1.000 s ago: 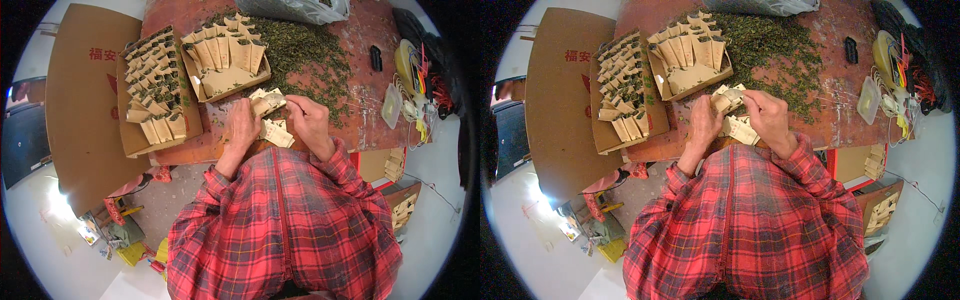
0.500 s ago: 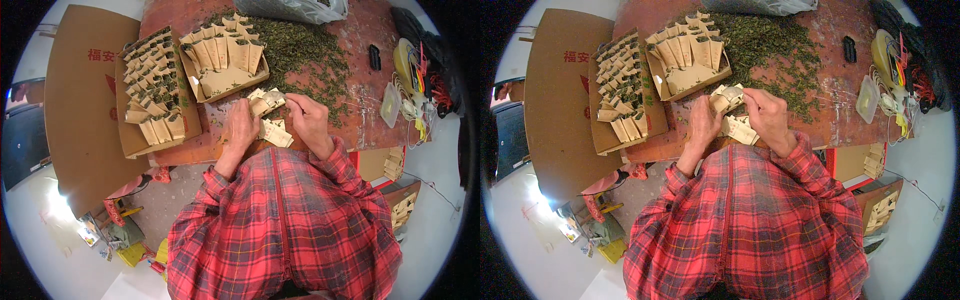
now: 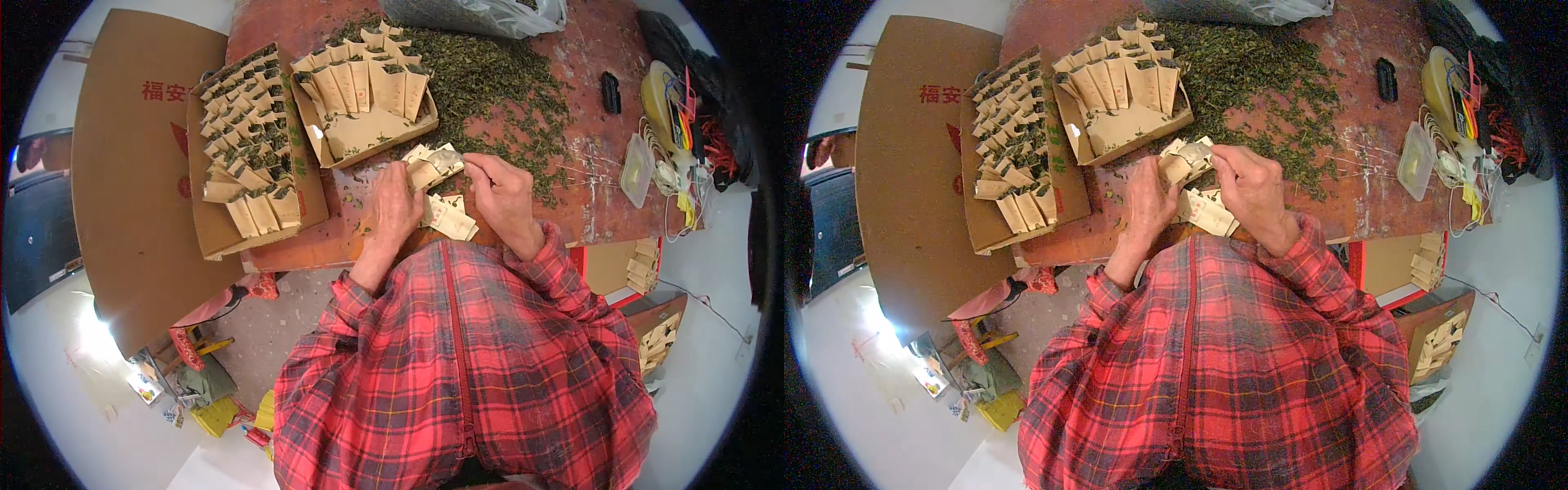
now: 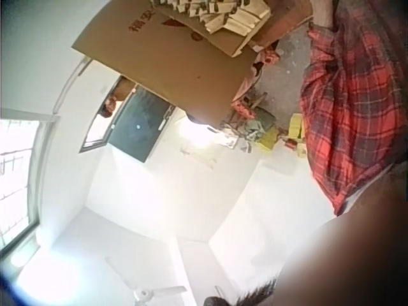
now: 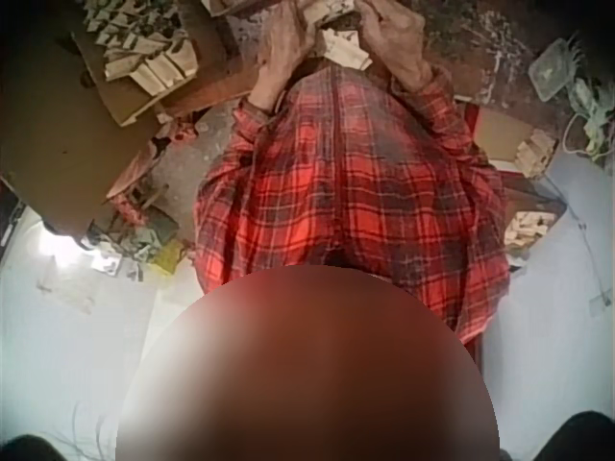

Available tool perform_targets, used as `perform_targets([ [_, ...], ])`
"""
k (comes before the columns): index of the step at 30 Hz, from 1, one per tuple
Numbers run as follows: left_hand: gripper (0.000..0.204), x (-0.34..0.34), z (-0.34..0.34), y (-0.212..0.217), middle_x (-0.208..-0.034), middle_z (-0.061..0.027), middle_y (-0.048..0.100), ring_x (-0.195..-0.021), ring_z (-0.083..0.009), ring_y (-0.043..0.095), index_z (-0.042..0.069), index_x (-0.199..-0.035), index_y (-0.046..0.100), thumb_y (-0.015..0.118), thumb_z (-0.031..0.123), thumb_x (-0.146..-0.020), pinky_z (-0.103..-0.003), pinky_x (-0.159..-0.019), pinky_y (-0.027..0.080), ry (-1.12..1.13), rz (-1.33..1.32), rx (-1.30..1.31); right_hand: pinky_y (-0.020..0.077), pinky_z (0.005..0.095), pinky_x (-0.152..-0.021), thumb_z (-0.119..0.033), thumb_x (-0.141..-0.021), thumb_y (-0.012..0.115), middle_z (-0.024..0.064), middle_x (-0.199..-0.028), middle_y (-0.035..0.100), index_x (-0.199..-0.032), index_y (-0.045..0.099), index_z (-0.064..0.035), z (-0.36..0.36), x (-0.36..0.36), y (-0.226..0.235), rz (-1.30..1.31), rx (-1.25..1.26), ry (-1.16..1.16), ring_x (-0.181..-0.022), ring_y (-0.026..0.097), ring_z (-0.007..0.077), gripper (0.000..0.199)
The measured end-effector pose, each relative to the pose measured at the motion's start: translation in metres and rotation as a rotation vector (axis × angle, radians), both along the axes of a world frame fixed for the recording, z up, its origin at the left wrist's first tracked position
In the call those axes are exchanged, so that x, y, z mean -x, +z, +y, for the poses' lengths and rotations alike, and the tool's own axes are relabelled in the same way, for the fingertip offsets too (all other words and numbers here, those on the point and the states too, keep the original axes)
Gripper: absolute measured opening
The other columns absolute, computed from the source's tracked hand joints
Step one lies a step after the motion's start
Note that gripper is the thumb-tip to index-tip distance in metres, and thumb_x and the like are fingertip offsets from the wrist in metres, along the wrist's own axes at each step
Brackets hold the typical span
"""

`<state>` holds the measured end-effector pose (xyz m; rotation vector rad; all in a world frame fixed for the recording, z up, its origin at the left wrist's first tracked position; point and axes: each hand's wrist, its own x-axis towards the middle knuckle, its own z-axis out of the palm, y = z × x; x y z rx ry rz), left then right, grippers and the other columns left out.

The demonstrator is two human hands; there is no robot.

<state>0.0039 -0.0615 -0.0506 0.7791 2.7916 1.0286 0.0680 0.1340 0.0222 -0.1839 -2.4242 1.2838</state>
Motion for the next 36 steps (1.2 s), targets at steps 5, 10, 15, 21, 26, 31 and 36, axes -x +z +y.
perform_targets([
  [5, 0.053, 0.0, 0.001, -0.003, -0.098, -0.0222, 0.059, -0.094, -0.0445, 0.06, 0.0, -0.117, 0.051, 0.079, 0.002, -0.072, -0.051, -0.082, 0.048, 0.01, 0.014, -0.001, 0.0536, 0.027, -0.056, 0.0, -0.094, 0.067, 0.0115, -0.086, 0.074, -0.107, 0.073, 0.0035, 0.0, 0.001, -0.002, 0.002, -0.029, 0.009, -0.063, 0.07, 0.0148, 0.015],
  [10, 0.05, -0.002, 0.002, -0.001, -0.098, -0.022, 0.059, -0.096, -0.0434, 0.058, 0.0, -0.116, 0.053, 0.077, 0.003, -0.072, -0.051, -0.084, 0.047, 0.01, -0.011, -0.016, 0.0535, 0.0303, -0.055, -0.002, -0.093, 0.068, 0.0132, -0.085, 0.073, -0.106, 0.074, 0.0021, -0.002, 0.0, -0.002, 0.008, -0.042, 0.029, -0.06, 0.068, 0.0175, 0.015],
  [15, 0.051, -0.003, 0.003, -0.002, -0.096, -0.0222, 0.059, -0.094, -0.0438, 0.059, 0.0, -0.117, 0.051, 0.077, 0.003, -0.073, -0.052, -0.082, 0.048, -0.005, 0.023, -0.051, 0.053, 0.0323, -0.057, -0.002, -0.093, 0.068, 0.015, -0.083, 0.072, -0.106, 0.074, 0.0013, -0.006, 0.0, 0.001, 0.029, -0.065, 0.064, -0.063, 0.069, 0.023, 0.015],
  [21, 0.048, -0.003, 0.008, -0.004, -0.102, -0.0224, 0.059, -0.102, -0.0437, 0.057, -0.002, -0.117, 0.054, 0.071, 0.006, -0.074, -0.052, -0.088, 0.046, -0.015, 0.021, -0.067, 0.0522, 0.0349, -0.058, 0.001, -0.09, 0.069, 0.0147, -0.08, 0.068, -0.108, 0.074, 0.0003, -0.007, -0.002, -0.005, 0.074, -0.088, 0.134, -0.065, 0.067, 0.0276, 0.018],
  [26, 0.048, -0.002, 0.011, -0.002, -0.101, -0.023, 0.059, -0.1, -0.0435, 0.057, -0.002, -0.118, 0.054, 0.072, 0.009, -0.075, -0.051, -0.087, 0.046, -0.033, 0.012, -0.145, 0.052, 0.0377, -0.057, 0.005, -0.085, 0.07, 0.0135, -0.078, 0.066, -0.11, 0.073, -0.0013, -0.006, -0.003, -0.005, 0.089, -0.187, 0.22, -0.066, 0.067, 0.0291, 0.026],
  [31, 0.047, -0.001, 0.012, 0.0, -0.099, -0.0229, 0.059, -0.098, -0.043, 0.057, -0.002, -0.117, 0.054, 0.072, 0.009, -0.076, -0.051, -0.086, 0.045, -0.034, 0.004, -0.128, 0.0559, 0.0407, -0.06, 0.005, -0.079, 0.066, 0.0118, -0.083, 0.067, -0.108, 0.074, -0.0033, -0.005, -0.003, -0.004, 0.127, -0.286, 0.258, -0.072, 0.069, 0.0306, 0.031],
  [36, 0.043, -0.002, 0.016, -0.001, -0.098, -0.0228, 0.059, -0.095, -0.0424, 0.057, -0.001, -0.115, 0.054, 0.071, 0.009, -0.077, -0.051, -0.084, 0.044, -0.037, 0.023, -0.11, 0.057, 0.0399, -0.06, 0.004, -0.077, 0.068, 0.0112, -0.085, 0.068, -0.106, 0.074, -0.0029, -0.008, -0.004, -0.006, 0.151, -0.332, 0.27, -0.073, 0.07, 0.03, 0.031],
])
